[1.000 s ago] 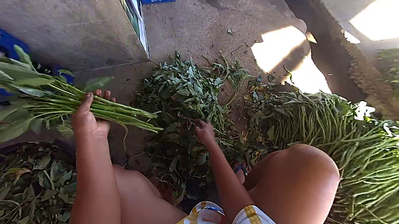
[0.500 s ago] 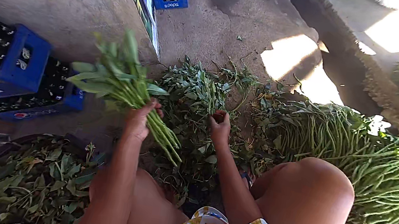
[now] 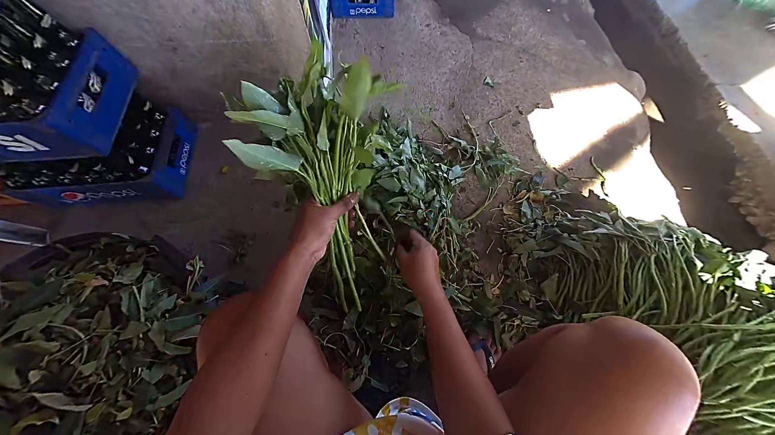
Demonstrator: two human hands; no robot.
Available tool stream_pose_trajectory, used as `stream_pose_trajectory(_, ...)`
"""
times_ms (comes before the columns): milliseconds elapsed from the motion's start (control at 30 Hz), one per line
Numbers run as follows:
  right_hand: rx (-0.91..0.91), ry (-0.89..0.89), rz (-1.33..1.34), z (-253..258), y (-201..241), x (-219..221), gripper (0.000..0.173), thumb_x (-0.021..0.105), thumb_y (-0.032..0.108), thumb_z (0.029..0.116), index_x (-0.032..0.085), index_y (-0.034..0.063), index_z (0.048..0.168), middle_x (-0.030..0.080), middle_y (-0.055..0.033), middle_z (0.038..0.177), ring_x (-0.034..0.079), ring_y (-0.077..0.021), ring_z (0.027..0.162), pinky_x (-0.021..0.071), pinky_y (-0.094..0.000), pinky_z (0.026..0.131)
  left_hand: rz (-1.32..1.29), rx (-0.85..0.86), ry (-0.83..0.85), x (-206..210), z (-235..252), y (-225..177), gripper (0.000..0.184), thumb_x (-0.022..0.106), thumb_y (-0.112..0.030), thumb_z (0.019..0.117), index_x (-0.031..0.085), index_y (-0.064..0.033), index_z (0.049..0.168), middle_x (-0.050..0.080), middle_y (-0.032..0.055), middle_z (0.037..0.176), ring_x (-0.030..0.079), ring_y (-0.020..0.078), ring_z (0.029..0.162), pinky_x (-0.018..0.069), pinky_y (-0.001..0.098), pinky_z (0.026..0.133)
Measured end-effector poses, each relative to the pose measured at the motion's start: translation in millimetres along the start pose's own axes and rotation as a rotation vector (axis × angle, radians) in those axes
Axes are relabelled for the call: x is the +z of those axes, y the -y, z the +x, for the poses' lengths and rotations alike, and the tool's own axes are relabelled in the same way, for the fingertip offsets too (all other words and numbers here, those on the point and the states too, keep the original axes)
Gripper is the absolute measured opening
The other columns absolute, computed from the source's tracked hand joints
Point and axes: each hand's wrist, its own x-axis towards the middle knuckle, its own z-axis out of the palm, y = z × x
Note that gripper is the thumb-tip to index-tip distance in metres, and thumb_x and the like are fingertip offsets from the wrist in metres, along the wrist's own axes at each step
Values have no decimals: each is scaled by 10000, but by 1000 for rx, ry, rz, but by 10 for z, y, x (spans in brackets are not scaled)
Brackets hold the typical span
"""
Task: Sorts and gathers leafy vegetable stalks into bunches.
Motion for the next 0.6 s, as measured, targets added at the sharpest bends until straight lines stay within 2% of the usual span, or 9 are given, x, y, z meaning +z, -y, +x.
stream_pose_trajectory(67, 83, 151, -180, 72, -118, 0, 376, 530, 257, 1049, 638, 87, 1367, 632, -180, 1373, 550, -376, 1331, 410, -605, 1100, 34, 3, -7, -66, 20, -16, 249, 722, -147, 963, 629, -24, 1159, 682, 66, 874, 663, 142, 685, 598, 310, 648)
stream_pose_trajectory(133, -27, 94, -6, 53, -46, -14, 434, 540, 354, 1063, 643, 57, 1363, 626, -191, 1370, 563, -344, 1318, 417, -539, 1122, 97, -23, 30, -61, 6, -11, 241, 722, -138, 961, 640, -2, 1142, 678, 81, 865, 659, 150, 681, 592, 304, 641)
stream_pose_trajectory(200, -168, 22, 312, 1, 147, -1, 413, 629, 297, 1033, 652, 6, 1325, 659, -191, 1304, 638, -283, 1211, 491, -462, 1071, 173, -53, 103, -13, -61, 59, 255, 731, -153, 956, 645, 1, 1140, 682, 78, 865, 653, 143, 677, 585, 294, 638)
stream_pose_trajectory(267, -222, -47, 545, -22, 392, 37, 305, 684, 205, 1001, 681, -32, 1192, 719, -157, 1088, 691, -195, 957, 559, -395, 897, 244, -55, 162, 31, -92, 94, 237, 731, -143, 956, 652, 9, 1121, 691, 76, 883, 657, 139, 707, 583, 300, 679)
stream_pose_trajectory(333, -221, -122, 631, -23, 519, 82, 226, 676, 184, 1005, 686, -36, 1056, 694, -101, 878, 631, -120, 750, 540, -331, 733, 269, -57, 165, 63, -108, 79, 212, 727, -142, 959, 648, 14, 1080, 684, 70, 848, 654, 128, 691, 582, 291, 677)
stream_pose_trajectory(367, -226, -153, 639, -33, 528, 94, 219, 646, 175, 1023, 692, -37, 1048, 687, -91, 857, 612, -102, 733, 524, -315, 718, 255, -55, 157, 60, -104, 65, 216, 727, -138, 959, 644, 13, 1089, 682, 70, 851, 652, 126, 690, 580, 289, 676)
stream_pose_trajectory(433, -248, -183, 603, -36, 434, 116, 220, 606, 155, 1044, 713, -34, 1070, 735, -105, 933, 670, -108, 822, 553, -330, 800, 197, -33, 115, 16, -68, 39, 213, 721, -133, 963, 649, 0, 1113, 692, 65, 862, 651, 123, 678, 574, 280, 654)
stream_pose_trajectory(500, -237, -135, 464, -15, 267, 158, 231, 601, 174, 1044, 723, -18, 1082, 737, -133, 1005, 703, -187, 925, 564, -412, 890, 136, -20, 62, -56, -28, 0, 199, 713, -135, 970, 663, -14, 1119, 707, 59, 890, 653, 117, 670, 574, 269, 635)
stream_pose_trajectory(600, -198, 17, 343, -57, 239, 263, 323, 510, 233, 1079, 684, -4, 1210, 694, -174, 1160, 667, -271, 1090, 517, -485, 995, 128, -7, 28, -121, 8, -7, 209, 720, -159, 966, 670, -25, 1118, 710, 51, 885, 650, 110, 652, 574, 258, 621)
